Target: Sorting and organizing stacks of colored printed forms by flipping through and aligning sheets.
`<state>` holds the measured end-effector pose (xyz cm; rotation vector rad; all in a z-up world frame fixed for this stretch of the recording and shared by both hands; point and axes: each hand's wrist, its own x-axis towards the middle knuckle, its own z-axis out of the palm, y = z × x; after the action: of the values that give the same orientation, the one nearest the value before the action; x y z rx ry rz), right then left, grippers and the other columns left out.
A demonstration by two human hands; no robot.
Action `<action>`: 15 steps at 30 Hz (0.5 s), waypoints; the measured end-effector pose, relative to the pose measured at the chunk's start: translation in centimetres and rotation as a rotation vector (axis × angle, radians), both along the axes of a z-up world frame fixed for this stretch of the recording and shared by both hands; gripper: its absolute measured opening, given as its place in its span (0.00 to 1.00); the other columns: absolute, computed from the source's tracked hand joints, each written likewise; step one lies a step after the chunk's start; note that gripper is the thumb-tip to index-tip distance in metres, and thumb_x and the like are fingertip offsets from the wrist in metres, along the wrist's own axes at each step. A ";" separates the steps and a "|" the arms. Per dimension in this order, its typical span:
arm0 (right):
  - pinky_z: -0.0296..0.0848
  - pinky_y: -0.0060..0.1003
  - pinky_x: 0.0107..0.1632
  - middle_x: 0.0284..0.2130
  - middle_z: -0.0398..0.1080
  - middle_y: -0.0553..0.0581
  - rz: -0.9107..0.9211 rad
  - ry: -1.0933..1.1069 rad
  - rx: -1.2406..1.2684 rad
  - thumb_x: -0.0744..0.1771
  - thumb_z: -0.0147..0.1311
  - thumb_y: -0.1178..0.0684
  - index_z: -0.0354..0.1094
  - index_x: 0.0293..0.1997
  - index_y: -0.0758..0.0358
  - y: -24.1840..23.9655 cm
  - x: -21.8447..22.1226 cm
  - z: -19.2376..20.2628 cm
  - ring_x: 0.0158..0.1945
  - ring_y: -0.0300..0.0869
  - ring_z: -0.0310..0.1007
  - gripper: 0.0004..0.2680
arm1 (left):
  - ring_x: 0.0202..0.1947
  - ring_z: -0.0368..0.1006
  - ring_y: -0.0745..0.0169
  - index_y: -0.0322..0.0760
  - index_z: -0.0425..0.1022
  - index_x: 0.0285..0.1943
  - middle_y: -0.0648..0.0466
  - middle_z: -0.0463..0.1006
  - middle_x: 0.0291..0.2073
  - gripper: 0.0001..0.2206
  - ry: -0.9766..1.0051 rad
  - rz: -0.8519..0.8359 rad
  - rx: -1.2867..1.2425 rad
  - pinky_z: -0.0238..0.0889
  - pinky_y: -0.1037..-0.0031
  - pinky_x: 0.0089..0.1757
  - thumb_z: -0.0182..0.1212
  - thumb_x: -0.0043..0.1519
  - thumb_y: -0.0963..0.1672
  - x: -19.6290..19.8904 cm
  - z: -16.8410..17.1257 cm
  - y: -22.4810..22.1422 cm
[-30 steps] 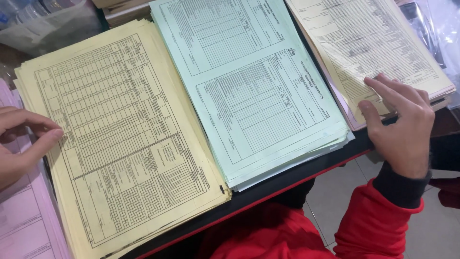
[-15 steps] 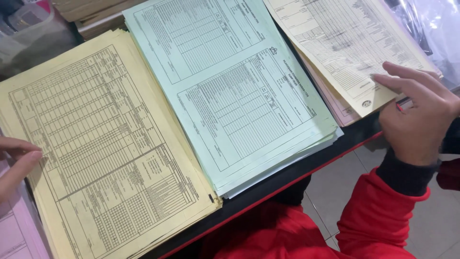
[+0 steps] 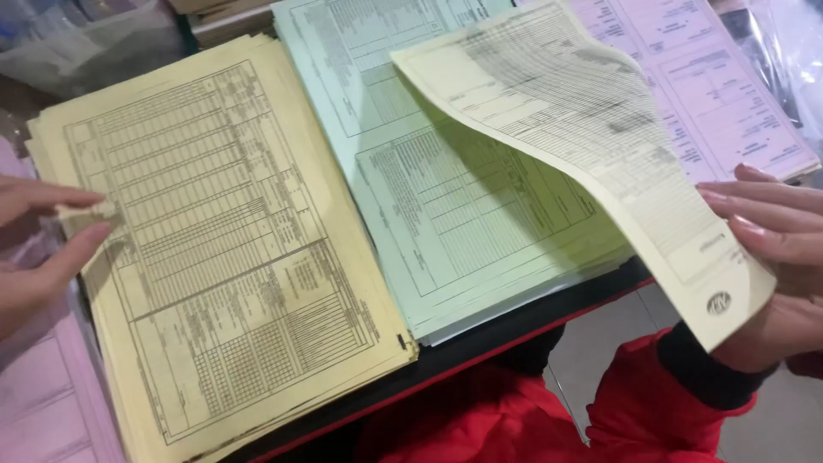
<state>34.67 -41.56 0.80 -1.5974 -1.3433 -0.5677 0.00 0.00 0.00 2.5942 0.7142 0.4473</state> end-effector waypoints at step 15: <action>0.69 0.42 0.67 0.44 0.67 0.67 0.206 0.487 0.145 0.66 0.54 0.48 0.57 0.38 0.54 9.3 -6.8 0.0 0.53 0.52 0.72 0.08 | 0.51 0.66 0.49 0.39 0.65 0.59 0.45 0.68 0.56 0.24 -0.003 -0.465 0.531 0.59 0.53 0.49 0.62 0.52 0.41 2.7 3.9 -2.7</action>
<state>27.84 -32.29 0.81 -1.3465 -1.0526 -0.1307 2.73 -2.69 3.87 3.1188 -0.0432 0.5444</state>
